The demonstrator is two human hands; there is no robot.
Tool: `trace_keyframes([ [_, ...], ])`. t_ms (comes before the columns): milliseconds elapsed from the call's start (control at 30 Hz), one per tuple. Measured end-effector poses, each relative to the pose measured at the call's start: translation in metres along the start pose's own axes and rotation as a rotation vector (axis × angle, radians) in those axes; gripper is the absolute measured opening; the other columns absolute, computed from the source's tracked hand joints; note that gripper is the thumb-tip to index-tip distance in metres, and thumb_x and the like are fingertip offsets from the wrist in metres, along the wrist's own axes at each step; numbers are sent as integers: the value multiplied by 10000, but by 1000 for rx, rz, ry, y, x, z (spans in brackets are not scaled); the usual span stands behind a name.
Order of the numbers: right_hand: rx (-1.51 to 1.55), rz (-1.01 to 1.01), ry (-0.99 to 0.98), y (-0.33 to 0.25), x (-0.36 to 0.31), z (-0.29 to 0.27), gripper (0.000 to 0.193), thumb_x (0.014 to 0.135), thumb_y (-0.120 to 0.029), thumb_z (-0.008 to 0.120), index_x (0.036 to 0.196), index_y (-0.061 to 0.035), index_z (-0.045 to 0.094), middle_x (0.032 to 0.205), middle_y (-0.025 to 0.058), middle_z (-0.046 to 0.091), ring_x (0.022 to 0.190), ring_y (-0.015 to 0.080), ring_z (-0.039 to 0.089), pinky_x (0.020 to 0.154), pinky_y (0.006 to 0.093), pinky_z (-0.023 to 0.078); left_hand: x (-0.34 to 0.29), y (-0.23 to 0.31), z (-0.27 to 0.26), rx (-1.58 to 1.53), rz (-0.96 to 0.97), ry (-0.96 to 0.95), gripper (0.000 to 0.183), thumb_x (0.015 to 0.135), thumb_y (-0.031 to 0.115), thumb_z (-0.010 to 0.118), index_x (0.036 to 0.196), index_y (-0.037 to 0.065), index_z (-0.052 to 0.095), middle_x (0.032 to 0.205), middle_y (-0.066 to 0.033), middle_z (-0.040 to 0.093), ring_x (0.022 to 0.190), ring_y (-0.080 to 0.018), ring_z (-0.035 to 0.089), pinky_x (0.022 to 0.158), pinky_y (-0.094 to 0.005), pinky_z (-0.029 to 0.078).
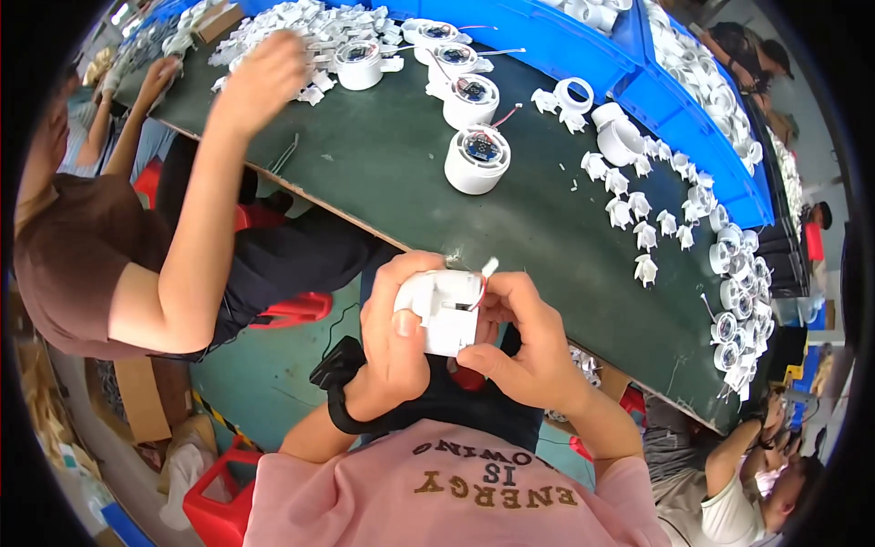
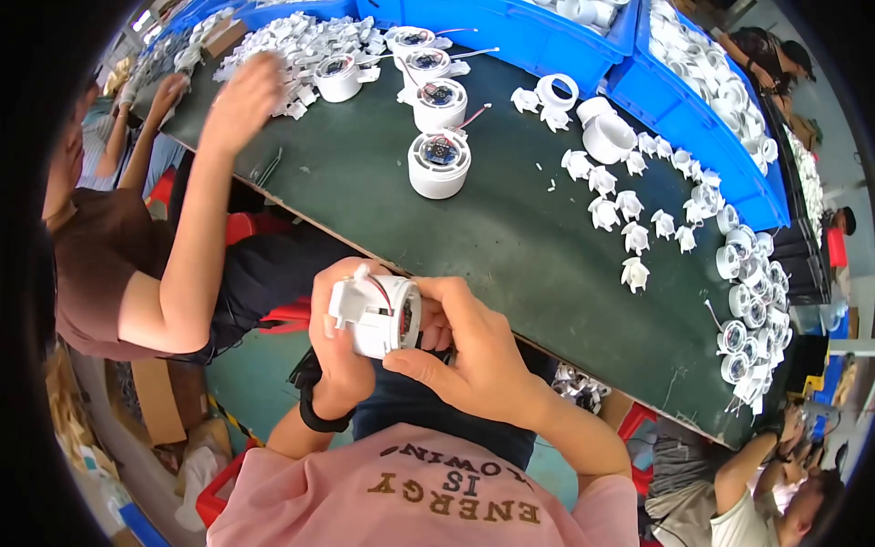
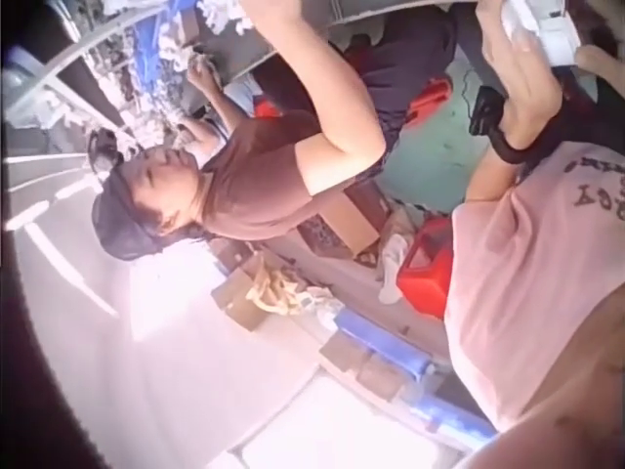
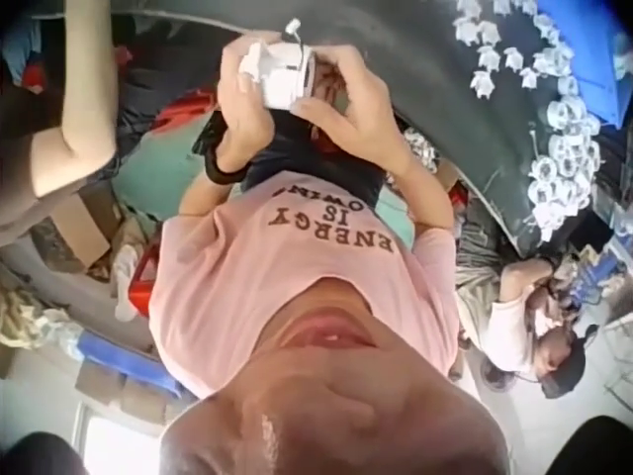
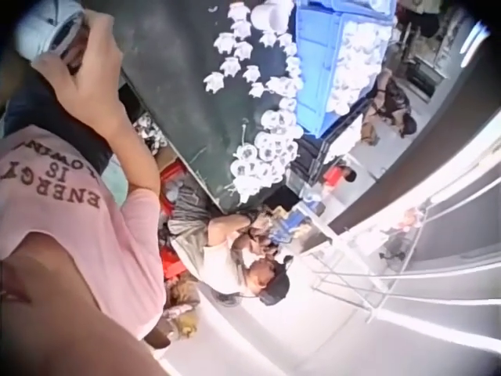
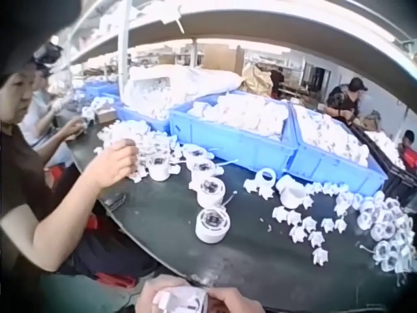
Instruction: Assembling the components of white electronic devices, likely security cameras, on a factory production line.
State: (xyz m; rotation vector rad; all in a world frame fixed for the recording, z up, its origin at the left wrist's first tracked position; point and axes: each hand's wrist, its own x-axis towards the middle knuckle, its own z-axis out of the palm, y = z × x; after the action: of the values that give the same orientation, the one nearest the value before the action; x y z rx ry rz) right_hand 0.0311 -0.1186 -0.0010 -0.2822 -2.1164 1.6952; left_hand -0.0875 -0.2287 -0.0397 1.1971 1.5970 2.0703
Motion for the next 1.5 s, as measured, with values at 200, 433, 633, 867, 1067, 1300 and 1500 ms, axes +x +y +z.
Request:
trace_keyframes([
  [200,-342,109,149,6,4,-10,527,738,-210,820,1102,-3,500,821,33,621,602,51,506,549,198,433,16,4,-8,201,-115,-164,470,927,138,470,1340,-73,398,1129,-203,506,1005,-252,526,875,-346,431],
  [433,-420,56,-4,-2,21,-12,612,748,-193,800,1231,-46,454,724,28,570,547,87,527,490,226,427,33,4,-15,-209,-512,-25,426,896,153,621,1207,-52,414,991,-104,610,875,-111,575,764,-271,480],
  [633,-525,111,67,12,42,-49,524,824,-124,702,1276,-51,445,966,75,554,590,91,545,510,229,441,75,-15,-48,778,-110,28,422,835,222,682,1120,-50,532,974,-214,600,787,-330,597,680,-359,475],
  [867,-765,118,282,17,34,-132,385,827,-130,677,1181,-56,545,1005,56,573,748,116,555,591,248,459,75,-12,-27,1050,231,-227,524,832,255,655,1301,77,504,1353,-216,410,1287,-401,331,1012,-522,254],
  [1067,-841,238,475,15,-40,-189,341,828,-124,680,1137,-34,570,1030,57,592,799,126,577,606,260,475,107,-41,-15,1207,366,-70,592,814,170,670,1337,32,430,1355,-272,387,1233,-453,377,994,-507,322],
  [1300,-1348,239,977,14,-185,-253,427,794,-149,679,1178,-40,527,1128,174,556,1087,326,525,950,396,408,36,6,-1,942,296,-376,551,866,96,562,1382,-4,394,1451,-241,307,1336,-411,292,1090,-482,215],
  [1500,-1368,636,1169,34,-281,-323,545,870,-370,595,1316,-80,477,1228,192,546,1113,362,507,945,434,397,29,7,32,797,255,-524,544,842,98,588,1343,-25,417,1419,-245,340,1313,-423,314,1071,-496,240],
])
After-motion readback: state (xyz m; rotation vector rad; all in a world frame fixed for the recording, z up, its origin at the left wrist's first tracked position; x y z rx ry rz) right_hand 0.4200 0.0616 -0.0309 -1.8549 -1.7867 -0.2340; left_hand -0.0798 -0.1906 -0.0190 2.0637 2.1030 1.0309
